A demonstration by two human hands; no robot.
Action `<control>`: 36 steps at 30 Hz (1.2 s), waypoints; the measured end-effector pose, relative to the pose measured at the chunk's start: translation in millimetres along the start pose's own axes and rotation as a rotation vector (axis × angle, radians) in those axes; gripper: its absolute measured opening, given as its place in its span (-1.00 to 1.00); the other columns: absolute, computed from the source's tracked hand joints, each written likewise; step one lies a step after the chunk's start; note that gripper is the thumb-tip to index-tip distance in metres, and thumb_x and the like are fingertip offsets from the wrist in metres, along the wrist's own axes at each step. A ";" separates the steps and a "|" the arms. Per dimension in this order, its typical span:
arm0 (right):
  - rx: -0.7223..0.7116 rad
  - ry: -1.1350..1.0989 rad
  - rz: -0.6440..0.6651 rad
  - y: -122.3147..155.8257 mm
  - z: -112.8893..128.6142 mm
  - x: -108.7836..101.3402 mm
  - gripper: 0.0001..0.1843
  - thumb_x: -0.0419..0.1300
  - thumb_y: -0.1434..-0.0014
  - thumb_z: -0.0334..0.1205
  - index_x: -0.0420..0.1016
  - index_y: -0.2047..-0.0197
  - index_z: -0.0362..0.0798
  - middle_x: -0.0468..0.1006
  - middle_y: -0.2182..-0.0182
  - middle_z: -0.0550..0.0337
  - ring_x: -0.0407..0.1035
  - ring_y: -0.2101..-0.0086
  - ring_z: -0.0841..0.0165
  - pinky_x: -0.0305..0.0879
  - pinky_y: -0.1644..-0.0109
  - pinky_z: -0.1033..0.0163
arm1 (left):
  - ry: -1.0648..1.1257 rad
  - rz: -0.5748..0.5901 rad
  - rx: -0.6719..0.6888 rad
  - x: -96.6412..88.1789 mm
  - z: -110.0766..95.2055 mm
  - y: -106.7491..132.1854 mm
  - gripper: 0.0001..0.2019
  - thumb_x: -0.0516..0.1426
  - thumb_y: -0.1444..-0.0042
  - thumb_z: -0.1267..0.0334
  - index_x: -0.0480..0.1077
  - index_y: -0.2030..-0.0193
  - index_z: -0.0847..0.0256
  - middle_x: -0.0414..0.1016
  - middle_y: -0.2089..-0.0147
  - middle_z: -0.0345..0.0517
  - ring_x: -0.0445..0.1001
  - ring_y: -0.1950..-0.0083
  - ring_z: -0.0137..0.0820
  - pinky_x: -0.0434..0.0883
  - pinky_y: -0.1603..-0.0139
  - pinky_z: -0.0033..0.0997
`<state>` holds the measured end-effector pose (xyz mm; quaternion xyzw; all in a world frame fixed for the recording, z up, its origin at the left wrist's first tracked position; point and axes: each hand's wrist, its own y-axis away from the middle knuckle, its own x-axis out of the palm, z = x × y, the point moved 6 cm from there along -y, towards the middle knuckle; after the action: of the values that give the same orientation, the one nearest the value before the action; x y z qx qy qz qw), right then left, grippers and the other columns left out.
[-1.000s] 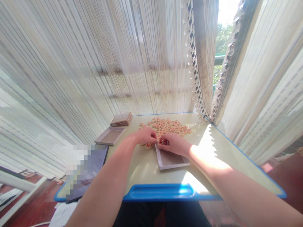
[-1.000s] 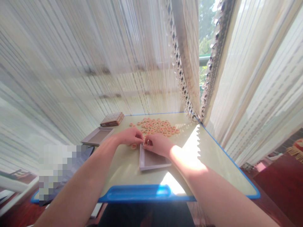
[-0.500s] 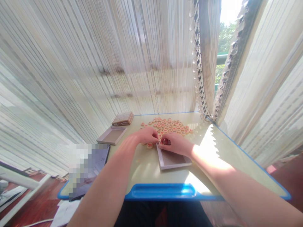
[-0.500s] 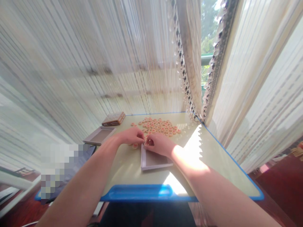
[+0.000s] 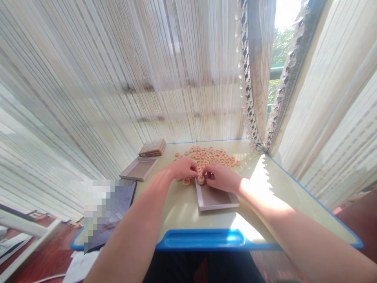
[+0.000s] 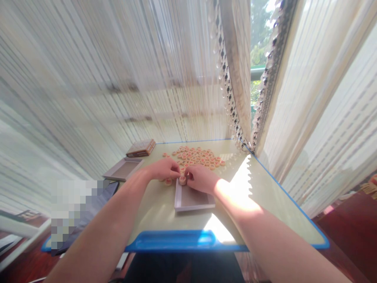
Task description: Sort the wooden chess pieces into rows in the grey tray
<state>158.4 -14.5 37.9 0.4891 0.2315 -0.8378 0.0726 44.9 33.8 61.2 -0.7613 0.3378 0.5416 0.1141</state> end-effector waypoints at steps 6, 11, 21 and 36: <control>-0.035 0.009 0.029 1.4 2.3 0.3 -0.83 0.16 0.05 -0.37 0.42 0.31 0.00 0.42 0.45 0.25 0.26 0.35 0.40 0.12 0.29 0.34 | 0.007 -0.006 -0.002 1.5 3.0 -1.4 -0.86 0.12 0.13 0.23 0.45 0.45 0.21 0.37 0.58 -0.29 0.31 0.51 -0.53 0.14 0.56 -0.58; -0.057 -0.003 0.031 1.1 2.5 0.2 -0.87 0.18 0.01 -0.28 0.41 0.31 0.00 0.42 0.45 0.25 0.25 0.36 0.39 0.10 0.32 0.33 | 0.009 -0.004 0.003 2.4 4.1 -3.1 -0.84 0.11 0.14 0.19 0.45 0.46 0.21 0.36 0.59 -0.30 0.30 0.50 -0.53 0.14 0.54 -0.58; -0.045 -0.021 0.017 -0.4 0.1 -0.3 -0.87 0.18 -0.01 -0.23 0.42 0.30 0.00 0.42 0.45 0.26 0.25 0.39 0.42 0.11 0.34 0.35 | -0.002 -0.004 0.009 1.8 4.8 -3.9 -0.84 0.12 0.15 0.20 0.46 0.46 0.21 0.40 0.56 -0.29 0.33 0.48 -0.52 0.18 0.52 -0.58; -0.033 -0.011 0.024 -2.4 -3.1 0.8 -0.82 0.16 0.01 -0.33 0.44 0.27 0.01 0.43 0.46 0.27 0.25 0.40 0.42 0.11 0.35 0.35 | 0.006 0.012 -0.004 0.8 5.3 -1.8 -0.82 0.11 0.14 0.20 0.48 0.43 0.20 0.38 0.59 -0.28 0.32 0.52 -0.52 0.15 0.56 -0.57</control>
<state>159.6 -10.8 36.7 0.4861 0.2389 -0.8355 0.0920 42.2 37.7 58.1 -0.7612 0.3414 0.5407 0.1083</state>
